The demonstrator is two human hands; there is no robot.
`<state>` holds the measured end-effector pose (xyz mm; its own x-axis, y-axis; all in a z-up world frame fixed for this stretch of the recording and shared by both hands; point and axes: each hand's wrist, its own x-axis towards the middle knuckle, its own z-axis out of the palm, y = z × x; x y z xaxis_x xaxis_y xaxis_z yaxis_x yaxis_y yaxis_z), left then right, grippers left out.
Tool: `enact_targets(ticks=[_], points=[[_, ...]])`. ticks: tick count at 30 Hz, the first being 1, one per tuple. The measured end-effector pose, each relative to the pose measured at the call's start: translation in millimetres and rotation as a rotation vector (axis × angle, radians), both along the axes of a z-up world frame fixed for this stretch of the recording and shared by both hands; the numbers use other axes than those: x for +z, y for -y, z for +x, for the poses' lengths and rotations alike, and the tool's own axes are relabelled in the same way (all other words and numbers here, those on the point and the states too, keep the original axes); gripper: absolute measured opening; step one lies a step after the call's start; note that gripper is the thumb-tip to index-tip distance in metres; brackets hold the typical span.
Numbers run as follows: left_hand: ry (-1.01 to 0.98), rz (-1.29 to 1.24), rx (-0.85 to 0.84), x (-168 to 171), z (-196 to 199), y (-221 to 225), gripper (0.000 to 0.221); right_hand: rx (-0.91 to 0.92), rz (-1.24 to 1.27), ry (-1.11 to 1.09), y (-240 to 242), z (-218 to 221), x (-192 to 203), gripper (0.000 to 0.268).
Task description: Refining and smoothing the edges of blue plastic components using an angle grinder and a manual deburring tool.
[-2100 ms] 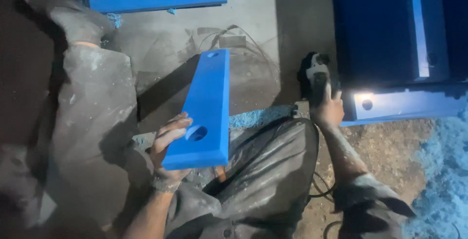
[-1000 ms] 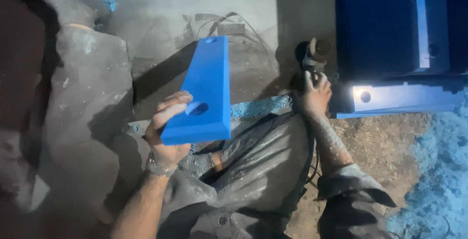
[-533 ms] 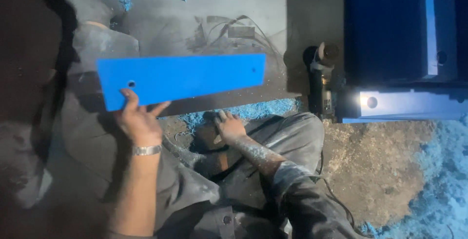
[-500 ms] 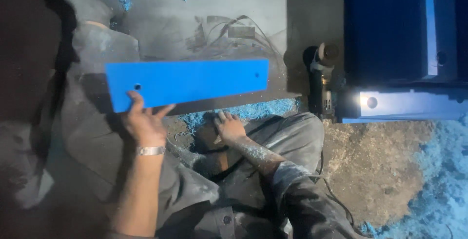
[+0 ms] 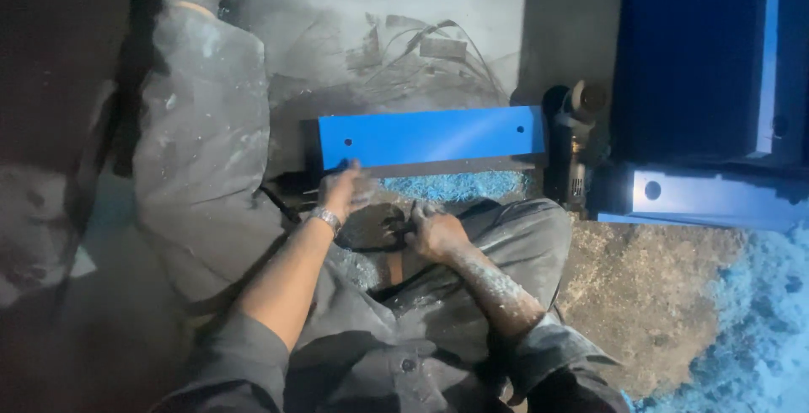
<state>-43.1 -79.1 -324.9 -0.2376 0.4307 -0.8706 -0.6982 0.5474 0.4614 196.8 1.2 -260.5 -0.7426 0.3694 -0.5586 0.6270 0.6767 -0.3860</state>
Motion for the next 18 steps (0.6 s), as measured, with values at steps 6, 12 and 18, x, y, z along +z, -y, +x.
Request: enact_targets(ticks=[6, 12, 18], points=[[-0.922, -0.014, -0.410, 39, -18, -9, 0.041, -0.251, 0.017, -0.072, -17, 14, 5, 0.036], [-1.435, 0.026, -0.736, 23, -75, -12, 0.115, -0.244, 0.178, -0.337, -49, -22, 36, 0.035], [-1.190, -0.016, -0.922, 44, -88, -11, 0.107, -0.004, 0.269, -0.339, -70, -112, 65, 0.027]])
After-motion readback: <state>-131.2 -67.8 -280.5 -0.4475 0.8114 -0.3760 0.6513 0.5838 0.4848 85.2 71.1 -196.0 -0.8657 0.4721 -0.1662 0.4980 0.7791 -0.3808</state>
